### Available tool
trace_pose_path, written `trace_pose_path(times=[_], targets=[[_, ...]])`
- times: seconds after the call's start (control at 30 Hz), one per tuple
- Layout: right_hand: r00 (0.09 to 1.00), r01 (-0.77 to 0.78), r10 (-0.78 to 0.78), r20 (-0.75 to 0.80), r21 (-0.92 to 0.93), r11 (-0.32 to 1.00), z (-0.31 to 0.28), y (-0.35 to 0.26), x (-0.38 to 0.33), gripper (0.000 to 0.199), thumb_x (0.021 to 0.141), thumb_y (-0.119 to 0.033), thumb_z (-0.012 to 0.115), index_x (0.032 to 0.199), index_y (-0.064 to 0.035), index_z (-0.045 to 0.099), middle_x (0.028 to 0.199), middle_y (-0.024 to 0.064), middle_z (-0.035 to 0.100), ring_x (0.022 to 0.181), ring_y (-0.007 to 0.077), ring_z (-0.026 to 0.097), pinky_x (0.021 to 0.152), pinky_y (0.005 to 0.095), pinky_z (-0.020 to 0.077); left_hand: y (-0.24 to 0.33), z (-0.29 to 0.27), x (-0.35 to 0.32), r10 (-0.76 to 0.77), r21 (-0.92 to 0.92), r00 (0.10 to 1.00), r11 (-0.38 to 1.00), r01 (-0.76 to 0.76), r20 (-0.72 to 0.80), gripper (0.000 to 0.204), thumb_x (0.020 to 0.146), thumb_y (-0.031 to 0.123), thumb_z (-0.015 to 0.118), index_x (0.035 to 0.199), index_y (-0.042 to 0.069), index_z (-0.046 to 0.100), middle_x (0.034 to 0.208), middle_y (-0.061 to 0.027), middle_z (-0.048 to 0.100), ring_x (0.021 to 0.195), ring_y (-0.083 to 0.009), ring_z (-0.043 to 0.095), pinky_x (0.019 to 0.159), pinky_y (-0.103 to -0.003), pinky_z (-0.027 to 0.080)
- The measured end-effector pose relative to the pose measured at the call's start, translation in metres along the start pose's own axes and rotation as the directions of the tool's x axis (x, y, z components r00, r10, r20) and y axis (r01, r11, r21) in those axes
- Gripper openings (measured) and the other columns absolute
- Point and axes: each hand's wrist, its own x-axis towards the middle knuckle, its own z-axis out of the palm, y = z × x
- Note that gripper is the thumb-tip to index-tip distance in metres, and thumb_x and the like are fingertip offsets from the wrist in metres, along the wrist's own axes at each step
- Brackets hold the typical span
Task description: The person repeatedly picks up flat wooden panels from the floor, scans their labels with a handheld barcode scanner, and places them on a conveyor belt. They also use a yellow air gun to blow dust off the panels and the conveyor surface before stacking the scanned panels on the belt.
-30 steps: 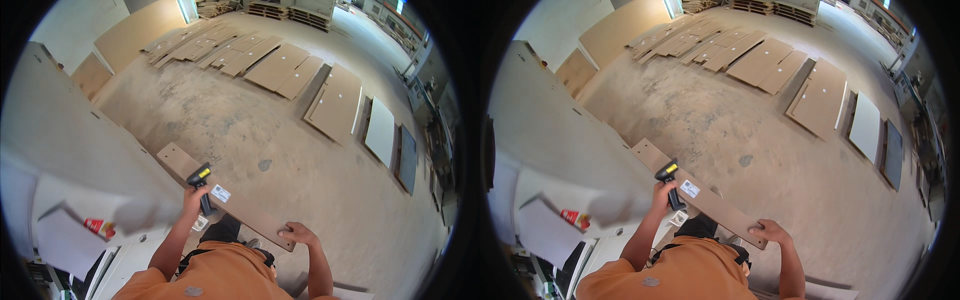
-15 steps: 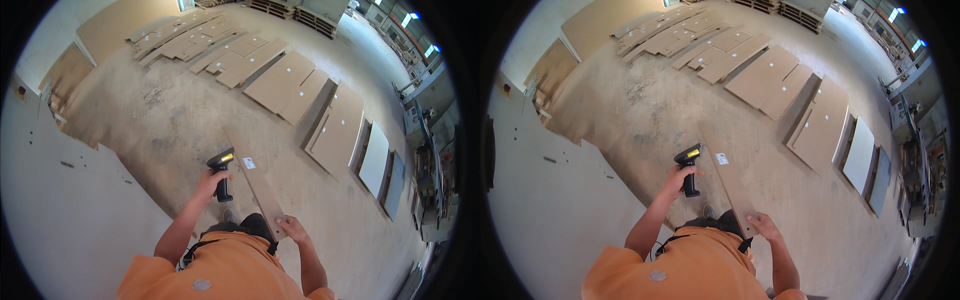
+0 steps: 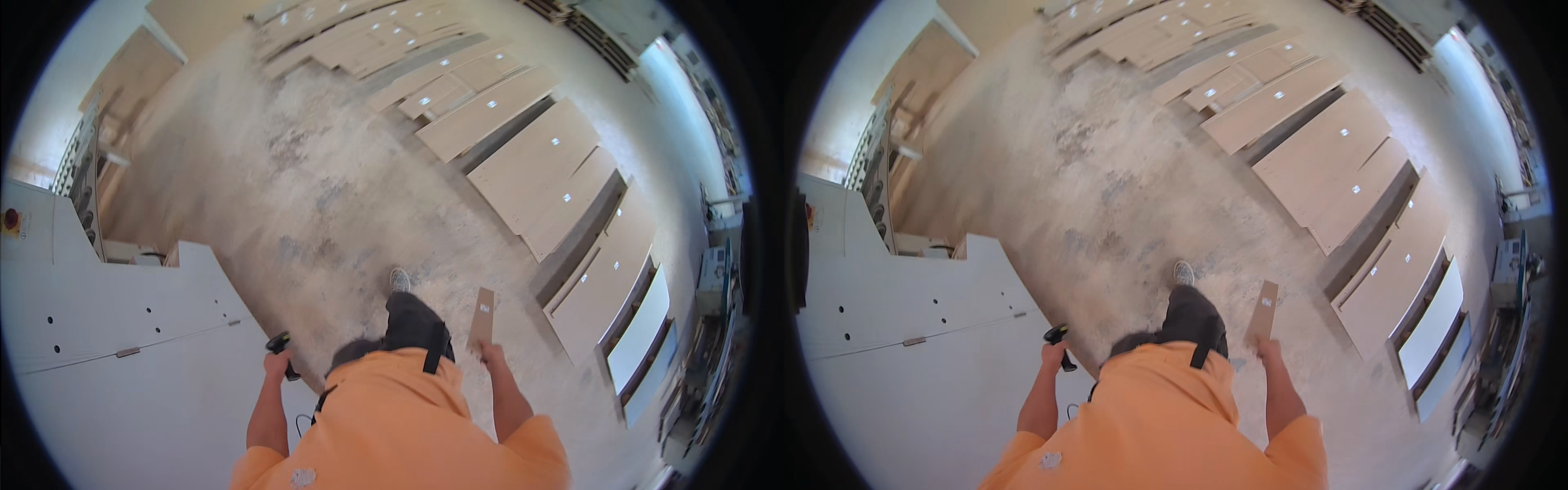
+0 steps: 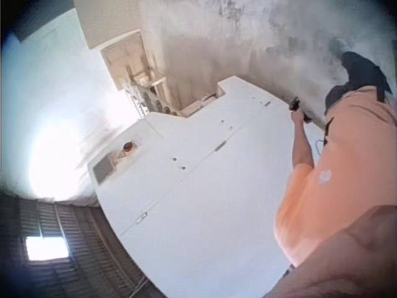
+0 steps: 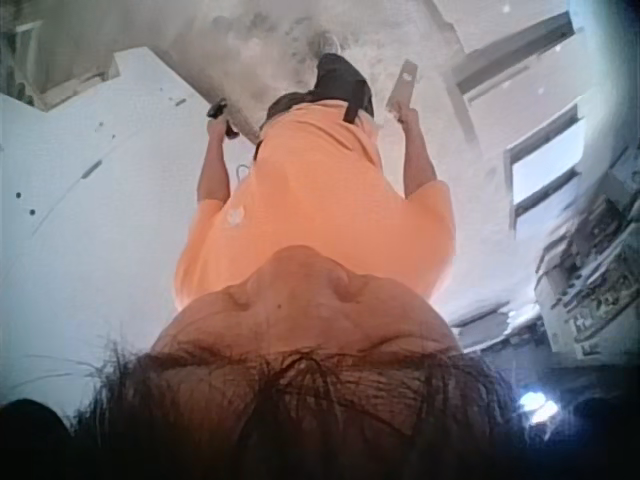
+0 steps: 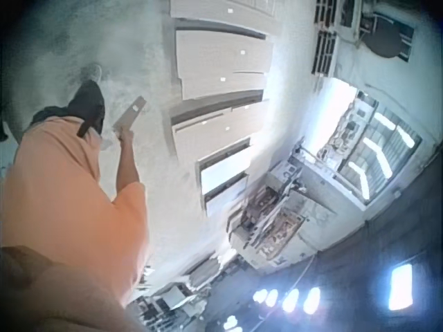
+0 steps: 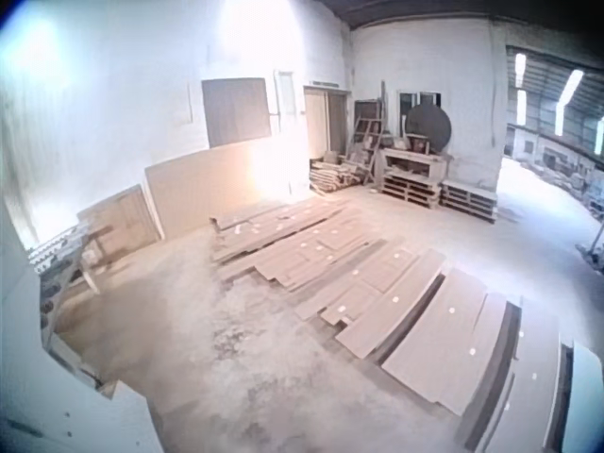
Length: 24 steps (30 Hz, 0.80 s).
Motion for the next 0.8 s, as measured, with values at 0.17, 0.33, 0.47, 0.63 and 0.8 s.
trace_pose_path(times=[0.17,0.33,0.47,0.63,0.8], targets=[[0.989,-0.047,0.034,0.147,0.088,0.995,0.046,-0.204,0.072,0.042,0.085,-0.04,0.071,0.086,0.0014,0.067,0.071,0.0098,0.063,0.052,0.0191,0.056,0.041,0.033,0.0382,-0.009,-0.054,0.05,-0.423,-0.285,0.906,0.871,0.4,-0.023,0.034,0.067,0.029,0.074,0.079,-0.001,0.065,0.07,-0.0092,0.059,0.06,-0.0222,0.057,0.05,-0.042,0.042],[0.984,0.106,-0.101,0.145,-0.03,0.994,0.127,-0.393,0.102,0.045,0.087,-0.045,0.069,0.09,-0.0005,0.068,0.073,0.0083,0.064,0.055,0.0186,0.057,0.045,0.0326,0.0412,0.071,-0.033,0.157,-0.493,-0.347,0.868,0.806,0.48,0.057,0.037,0.065,0.026,0.075,0.085,-0.003,0.065,0.072,-0.0087,0.058,0.057,-0.0228,0.055,0.047,-0.041,0.039],[0.957,0.158,-0.118,0.265,-0.134,0.978,0.213,-0.553,0.109,0.043,0.089,-0.046,0.067,0.085,-0.0037,0.068,0.067,0.0032,0.062,0.05,0.0148,0.053,0.043,0.0303,0.0392,0.165,-0.043,0.248,-0.446,-0.18,0.895,0.878,0.443,0.025,0.046,0.062,0.03,0.076,0.087,-0.009,0.069,0.08,-0.0185,0.069,0.074,-0.031,0.068,0.065,-0.043,0.051],[0.962,0.193,-0.163,0.22,-0.119,0.974,0.331,-0.745,0.088,0.043,0.089,-0.046,0.067,0.085,-0.0031,0.069,0.067,0.0035,0.062,0.051,0.0152,0.054,0.045,0.03,0.0389,0.397,-0.145,0.445,-0.029,-0.133,0.999,0.991,0.027,-0.013,0.048,0.062,0.035,0.074,0.084,-0.007,0.07,0.082,-0.024,0.07,0.082,-0.0375,0.07,0.073,-0.044,0.053],[0.932,0.06,-0.043,0.359,-0.035,0.998,0.39,-0.907,0.075,0.039,0.091,-0.043,0.067,0.084,-0.0041,0.069,0.068,0.0044,0.064,0.054,0.016,0.055,0.047,0.0312,0.0389,0.657,-0.28,0.542,0.206,-0.187,0.974,0.957,-0.22,-0.094,0.038,0.069,0.028,0.074,0.083,-0.007,0.067,0.07,-0.0124,0.065,0.066,-0.0257,0.064,0.064,-0.041,0.049]])
